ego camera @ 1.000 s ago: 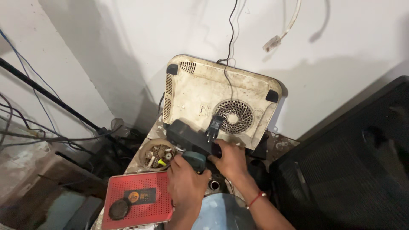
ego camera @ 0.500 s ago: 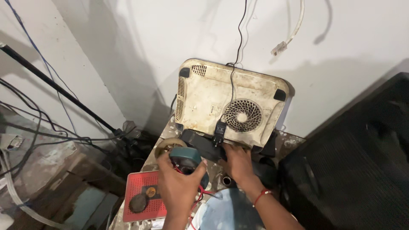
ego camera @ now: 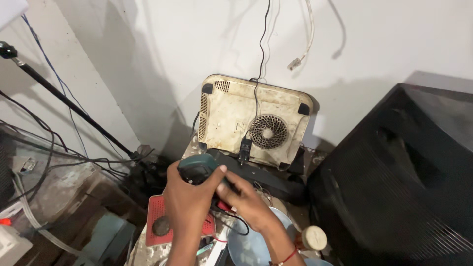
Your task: The person handles a disassembled electric fan motor on a workbench, turning it and manipulating its wiring. They use a multimeter with probe leads, adjusting its dial and touching the probes to the motor's terminals to test it, and wipe the multimeter with a cloth.
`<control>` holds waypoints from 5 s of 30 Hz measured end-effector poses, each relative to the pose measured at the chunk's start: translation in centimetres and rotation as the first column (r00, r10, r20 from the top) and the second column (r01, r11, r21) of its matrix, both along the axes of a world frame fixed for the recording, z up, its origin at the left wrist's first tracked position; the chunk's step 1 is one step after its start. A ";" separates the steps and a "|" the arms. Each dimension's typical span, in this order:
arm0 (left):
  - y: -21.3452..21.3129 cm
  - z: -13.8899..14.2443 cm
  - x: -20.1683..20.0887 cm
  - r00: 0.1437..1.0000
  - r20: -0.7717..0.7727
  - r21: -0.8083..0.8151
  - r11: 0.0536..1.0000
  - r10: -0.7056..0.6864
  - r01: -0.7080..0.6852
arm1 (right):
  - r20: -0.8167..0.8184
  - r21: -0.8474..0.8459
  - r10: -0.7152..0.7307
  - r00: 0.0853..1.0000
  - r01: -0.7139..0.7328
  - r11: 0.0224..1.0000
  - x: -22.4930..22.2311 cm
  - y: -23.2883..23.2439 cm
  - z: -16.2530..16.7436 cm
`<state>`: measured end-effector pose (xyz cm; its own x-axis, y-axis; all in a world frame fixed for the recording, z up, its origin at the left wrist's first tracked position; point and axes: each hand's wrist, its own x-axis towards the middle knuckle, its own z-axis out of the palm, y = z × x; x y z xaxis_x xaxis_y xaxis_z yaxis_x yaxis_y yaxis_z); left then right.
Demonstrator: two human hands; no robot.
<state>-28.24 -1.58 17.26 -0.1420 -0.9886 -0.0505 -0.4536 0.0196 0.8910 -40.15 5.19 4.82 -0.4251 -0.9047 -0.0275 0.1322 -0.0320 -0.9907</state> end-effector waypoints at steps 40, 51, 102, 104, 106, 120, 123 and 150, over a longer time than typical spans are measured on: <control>2.9 -4.7 6.5 0.978 0.066 -0.625 0.756 -0.196 0.193 | 0.649 -0.117 -0.422 0.633 0.632 0.766 -0.1 9.5 19.1; 1.3 6.3 8.8 0.731 -0.606 -0.086 0.940 -0.313 0.331 | 0.612 -0.011 -0.177 0.771 0.233 0.972 4.9 10.1 17.9; 3.6 6.7 31.2 0.254 -0.963 0.239 0.726 0.092 0.645 | 0.177 0.053 -0.285 0.942 0.281 0.958 37.5 12.8 22.2; 4.5 7.1 31.6 0.255 -0.965 0.207 0.789 0.067 0.578 | 0.195 0.054 -0.330 0.924 0.326 0.944 37.4 13.3 21.9; 5.0 7.4 31.9 0.269 -0.963 0.153 0.825 0.001 0.544 | 0.196 0.001 -0.330 0.923 0.337 0.942 37.3 13.8 21.4; 15.2 3.4 29.9 0.392 -0.821 -0.138 0.811 -0.414 0.568 | 0.462 -0.074 -0.394 0.794 0.477 0.876 35.4 20.9 16.7; 17.6 2.8 29.3 0.437 -0.756 -0.158 0.784 -0.487 0.601 | 0.399 -0.093 -0.451 0.798 0.525 0.846 35.4 23.0 16.2; 24.2 -4.7 16.7 0.545 -0.636 -0.004 0.709 -0.547 0.706 | -0.162 0.190 -0.782 0.601 0.797 0.573 24.5 33.3 7.0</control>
<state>-11.57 22.57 12.52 -0.7978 -0.6004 0.0555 0.1699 -0.1355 0.9761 -15.66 38.50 11.86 -0.9752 -0.1793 -0.1300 0.1096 0.1193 -0.9868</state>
